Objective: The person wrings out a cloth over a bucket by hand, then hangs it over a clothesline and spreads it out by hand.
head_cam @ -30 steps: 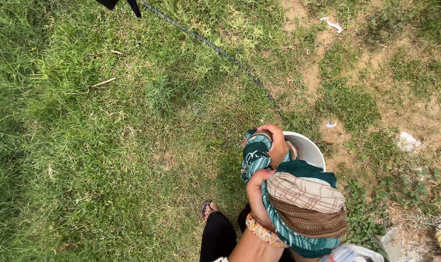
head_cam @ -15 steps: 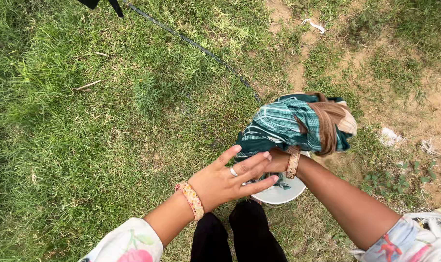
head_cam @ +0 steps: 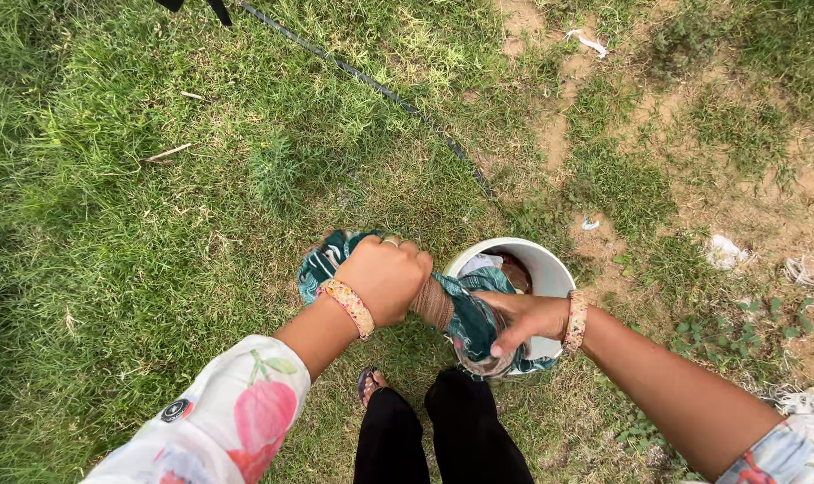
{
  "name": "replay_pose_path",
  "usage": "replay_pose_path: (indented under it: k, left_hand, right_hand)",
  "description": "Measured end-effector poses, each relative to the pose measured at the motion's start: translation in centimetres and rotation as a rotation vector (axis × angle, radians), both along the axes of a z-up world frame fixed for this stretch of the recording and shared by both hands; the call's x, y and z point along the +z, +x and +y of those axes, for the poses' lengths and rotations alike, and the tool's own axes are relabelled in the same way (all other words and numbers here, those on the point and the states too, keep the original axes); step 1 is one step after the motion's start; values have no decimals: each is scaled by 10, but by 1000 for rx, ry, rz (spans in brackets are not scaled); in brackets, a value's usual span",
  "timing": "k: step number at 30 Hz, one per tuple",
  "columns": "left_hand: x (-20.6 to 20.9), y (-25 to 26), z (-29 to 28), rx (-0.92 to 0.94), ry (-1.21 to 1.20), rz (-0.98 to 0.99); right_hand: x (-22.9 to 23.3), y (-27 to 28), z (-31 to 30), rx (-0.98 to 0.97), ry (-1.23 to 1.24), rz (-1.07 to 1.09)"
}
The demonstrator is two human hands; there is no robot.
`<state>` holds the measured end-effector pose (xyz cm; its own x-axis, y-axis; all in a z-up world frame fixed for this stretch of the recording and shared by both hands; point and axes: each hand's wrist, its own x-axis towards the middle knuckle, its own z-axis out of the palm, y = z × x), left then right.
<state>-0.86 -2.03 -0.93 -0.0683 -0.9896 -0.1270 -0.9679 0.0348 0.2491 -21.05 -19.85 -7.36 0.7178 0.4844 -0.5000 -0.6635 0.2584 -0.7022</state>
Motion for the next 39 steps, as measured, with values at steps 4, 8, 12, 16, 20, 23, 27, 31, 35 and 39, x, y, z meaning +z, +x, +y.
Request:
replay_pose_path:
  k: [4, 8, 12, 16, 20, 23, 27, 31, 35, 39]
  left_hand:
    - [8, 4, 4, 282, 380, 183]
    - [7, -13, 14, 508, 433, 392]
    - [-4, -53, 25, 743, 350, 642]
    - [-29, -93, 24, 1155, 159, 1119]
    - [-54, -120, 22, 1332, -132, 1575]
    - [-60, -132, 20, 1379, -199, 1688]
    - [-40, -161, 20, 1478, -128, 2026]
    - [-9, -183, 27, 1459, 45, 2609]
    - [-9, -204, 40, 1107, -63, 2388]
    - [-37, -188, 34, 378, 6, 3296]
  right_hand:
    - [39, 31, 27, 58, -717, -153]
    - [76, 52, 30, 339, -1317, -185]
    - [71, 52, 27, 206, -1561, -548]
    - [43, 48, 25, 22, -1497, -712]
    - [18, 42, 30, -390, -1461, -911]
    - [4, 38, 33, -535, -1468, -1021]
    - [-9, 33, 51, -921, -1633, -871]
    - [-5, 26, 61, -1091, -1616, -742]
    - [16, 15, 54, -1134, -1277, -670]
    - [69, 3, 48, -1249, -973, -589]
